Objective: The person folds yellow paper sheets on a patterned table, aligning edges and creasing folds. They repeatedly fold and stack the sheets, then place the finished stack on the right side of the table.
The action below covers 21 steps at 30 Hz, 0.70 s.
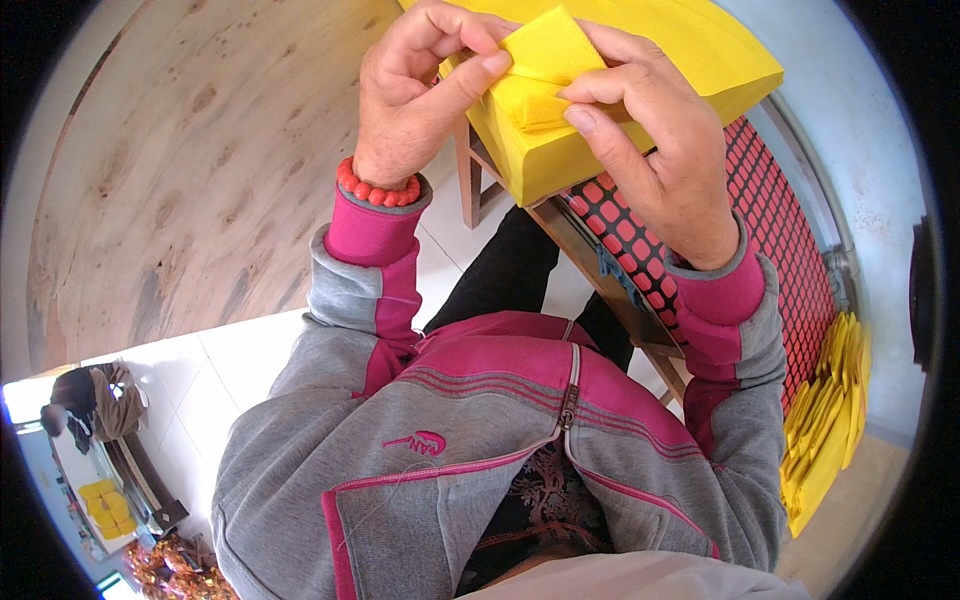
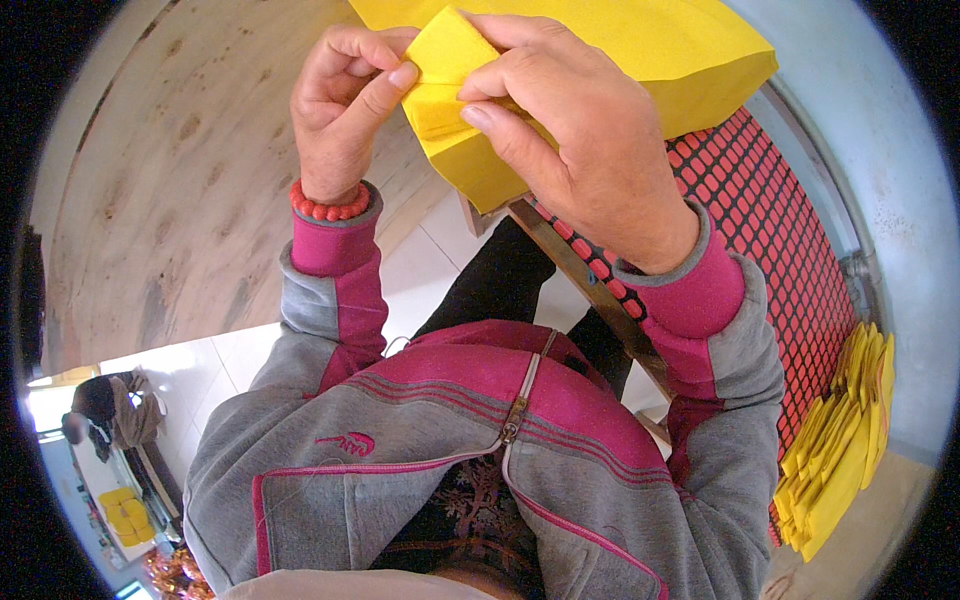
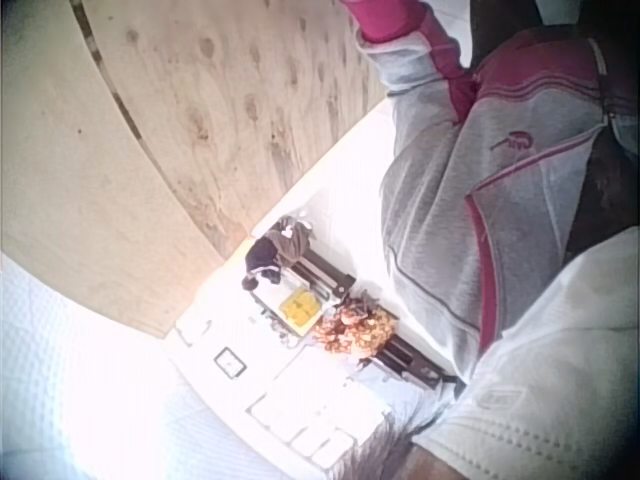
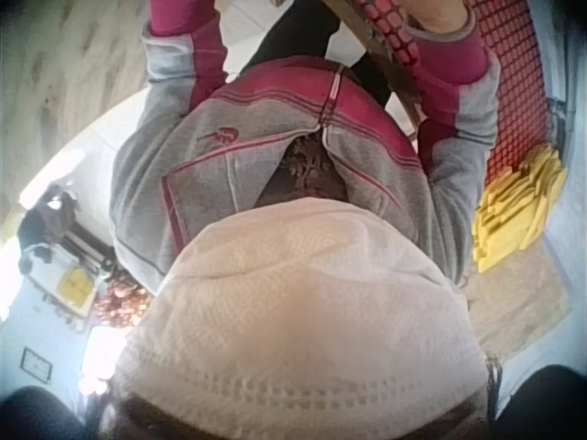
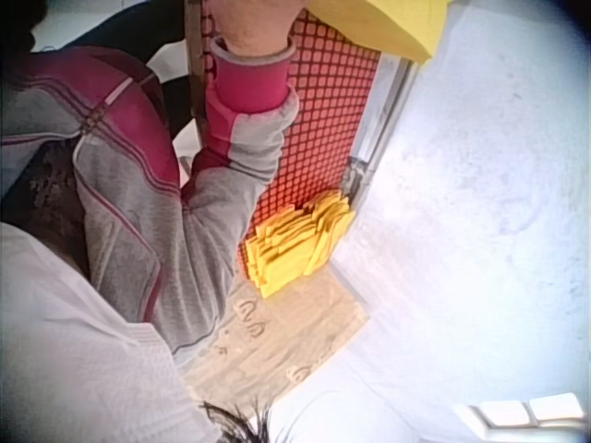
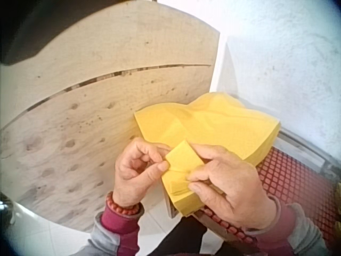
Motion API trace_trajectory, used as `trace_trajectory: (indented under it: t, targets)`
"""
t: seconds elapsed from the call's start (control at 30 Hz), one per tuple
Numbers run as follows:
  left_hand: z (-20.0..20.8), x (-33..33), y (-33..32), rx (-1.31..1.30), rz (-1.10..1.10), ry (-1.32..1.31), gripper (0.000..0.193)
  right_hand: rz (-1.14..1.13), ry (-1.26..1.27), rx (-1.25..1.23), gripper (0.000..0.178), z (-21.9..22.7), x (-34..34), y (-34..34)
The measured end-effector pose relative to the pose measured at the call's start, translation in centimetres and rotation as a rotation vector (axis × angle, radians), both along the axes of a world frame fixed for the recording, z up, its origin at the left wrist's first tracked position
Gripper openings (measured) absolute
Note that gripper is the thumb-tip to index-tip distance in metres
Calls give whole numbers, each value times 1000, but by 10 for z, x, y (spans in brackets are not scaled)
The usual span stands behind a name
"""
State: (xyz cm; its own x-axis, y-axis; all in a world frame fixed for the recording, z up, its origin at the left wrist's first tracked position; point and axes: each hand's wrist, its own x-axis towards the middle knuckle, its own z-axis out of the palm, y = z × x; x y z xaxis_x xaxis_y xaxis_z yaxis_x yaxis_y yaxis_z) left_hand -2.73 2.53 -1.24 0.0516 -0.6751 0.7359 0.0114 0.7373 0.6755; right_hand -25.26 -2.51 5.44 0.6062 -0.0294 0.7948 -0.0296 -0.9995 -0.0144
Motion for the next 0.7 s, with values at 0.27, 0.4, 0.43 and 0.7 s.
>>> trace_trajectory:
  t: [0.27, 0.4, 0.43, 0.7]
  targets:
    - [6, 11, -3, -169, -92, -215, 13, -53, 40, 273, 11, -13, -15, 11]
    - [5, 12, -3, -167, -36, -260, 13, -57, 45, 283, 12, -8, -12, 14]
    - [4, 11, -3, -161, -14, -269, 13, -60, 42, 266, 12, -7, -12, 14]
    - [-3, -1, 3, 42, 46, 13, 10, 27, -88, 265, 18, -6, -8, 12]
